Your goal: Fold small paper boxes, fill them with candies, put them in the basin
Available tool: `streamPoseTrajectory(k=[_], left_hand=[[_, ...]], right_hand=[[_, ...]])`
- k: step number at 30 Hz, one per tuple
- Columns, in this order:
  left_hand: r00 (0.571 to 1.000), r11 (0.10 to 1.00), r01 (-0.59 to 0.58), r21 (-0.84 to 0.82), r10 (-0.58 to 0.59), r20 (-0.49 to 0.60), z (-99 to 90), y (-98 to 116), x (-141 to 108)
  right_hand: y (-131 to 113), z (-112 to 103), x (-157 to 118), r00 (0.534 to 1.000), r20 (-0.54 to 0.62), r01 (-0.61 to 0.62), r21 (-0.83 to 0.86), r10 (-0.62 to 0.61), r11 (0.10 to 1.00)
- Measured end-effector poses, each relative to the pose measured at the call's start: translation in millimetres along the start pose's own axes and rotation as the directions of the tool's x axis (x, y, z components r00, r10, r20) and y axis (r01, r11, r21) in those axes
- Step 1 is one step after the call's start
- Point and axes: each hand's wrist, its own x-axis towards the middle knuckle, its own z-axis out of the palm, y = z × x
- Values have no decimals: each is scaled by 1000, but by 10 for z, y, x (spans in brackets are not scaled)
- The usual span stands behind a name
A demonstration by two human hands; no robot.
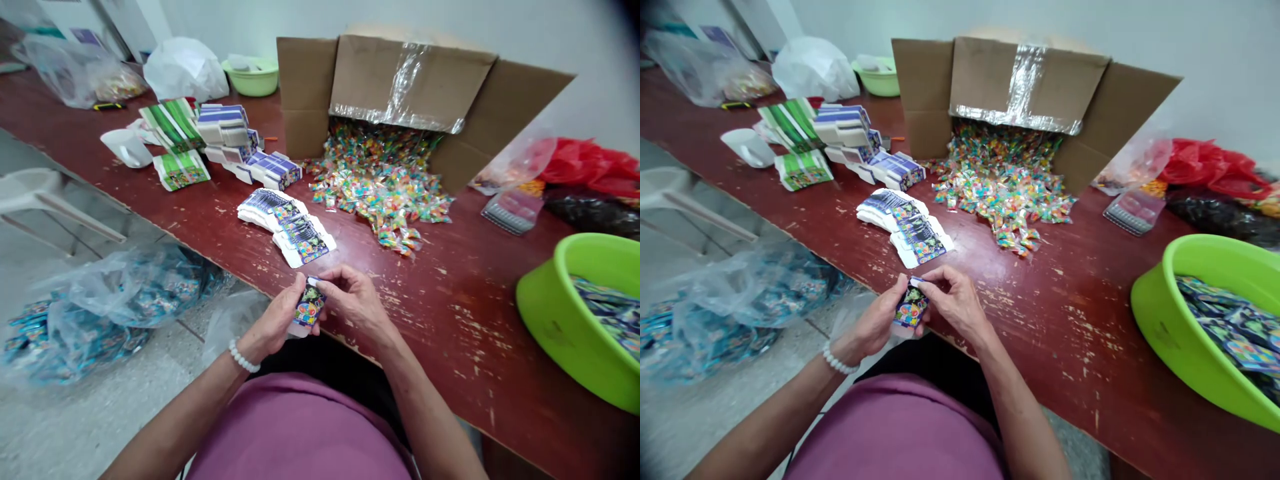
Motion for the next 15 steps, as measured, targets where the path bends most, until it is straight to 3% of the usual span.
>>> streamPoseTrajectory(k=[6,11,15], left_hand=[[997,987,-66,149,59,48,10,5,36],[995,980,-86,177,74,69,-28,-3,64],[995,986,-86,140,77,65,-44,-30,83]], right_hand=[[-66,-33,10,999,-18,-44,103,46,994],[9,-29,-8,997,-21,-68,139,72,988],[37,-44,-12,998,-19,-62,74,64,995]])
